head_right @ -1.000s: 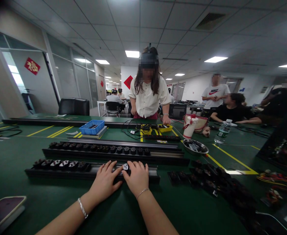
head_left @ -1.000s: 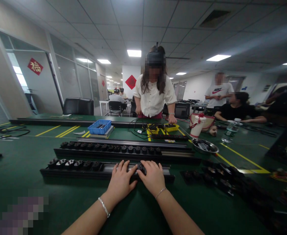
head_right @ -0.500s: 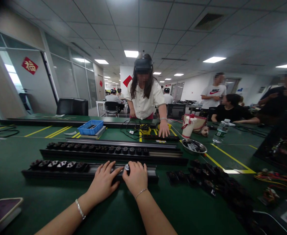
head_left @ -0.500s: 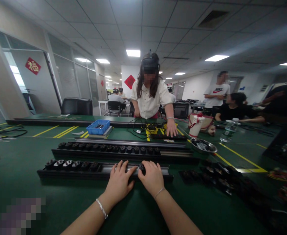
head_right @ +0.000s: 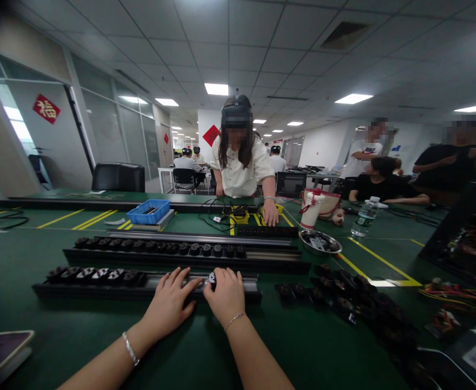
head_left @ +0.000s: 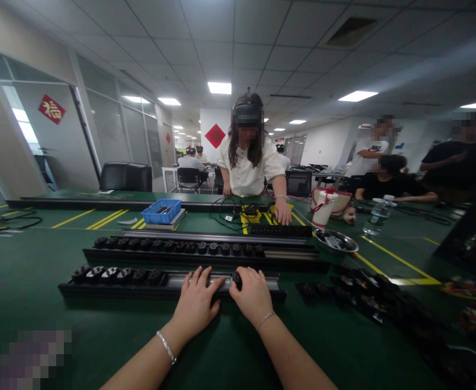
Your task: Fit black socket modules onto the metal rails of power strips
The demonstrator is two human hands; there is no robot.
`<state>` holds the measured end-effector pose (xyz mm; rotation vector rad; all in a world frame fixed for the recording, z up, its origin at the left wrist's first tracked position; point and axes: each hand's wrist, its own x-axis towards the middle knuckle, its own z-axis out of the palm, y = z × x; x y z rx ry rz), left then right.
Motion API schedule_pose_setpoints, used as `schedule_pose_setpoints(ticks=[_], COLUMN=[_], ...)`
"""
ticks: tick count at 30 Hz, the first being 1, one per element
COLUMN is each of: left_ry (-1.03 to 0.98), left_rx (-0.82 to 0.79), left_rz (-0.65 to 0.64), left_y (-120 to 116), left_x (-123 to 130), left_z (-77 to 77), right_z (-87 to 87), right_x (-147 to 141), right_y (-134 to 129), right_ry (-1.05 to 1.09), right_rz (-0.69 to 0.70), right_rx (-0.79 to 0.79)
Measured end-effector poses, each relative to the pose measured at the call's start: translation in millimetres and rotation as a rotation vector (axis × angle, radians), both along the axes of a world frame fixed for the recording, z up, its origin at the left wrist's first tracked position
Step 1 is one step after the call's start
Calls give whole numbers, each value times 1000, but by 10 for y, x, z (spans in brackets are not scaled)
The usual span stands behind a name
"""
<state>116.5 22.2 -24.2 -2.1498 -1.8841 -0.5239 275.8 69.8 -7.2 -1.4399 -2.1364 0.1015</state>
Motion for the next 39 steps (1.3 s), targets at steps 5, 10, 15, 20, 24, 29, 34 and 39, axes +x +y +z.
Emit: schedule_pose_setpoints(ticks=[5, 10, 15, 20, 24, 29, 34, 39], left_ry=[13, 23, 20, 15, 11, 6, 14, 16], left_rx=[-2, 10, 17, 15, 12, 9, 22, 20], left_rz=[15, 18, 12, 14, 13, 13, 11, 17], left_y=[-2, -3, -1, -4, -5, -6, -9, -7], left_x=[11, 16, 9, 12, 16, 19, 11, 19], left_z=[-8, -16, -20, -8, -3, 2, -7, -8], right_z=[9, 28, 64, 82, 78, 81, 98, 116], right_x=[1, -21, -9, 27, 63, 87, 79, 82], right_y=[-5, -4, -6, -8, 9, 39, 46, 42], right_ry=[-2, 10, -7, -30, -32, -25, -27, -51], right_rz=[-8, -25, -91, -134, -185, -227, -227, -227], right_rx=[25, 29, 26, 21, 1, -31, -44, -48])
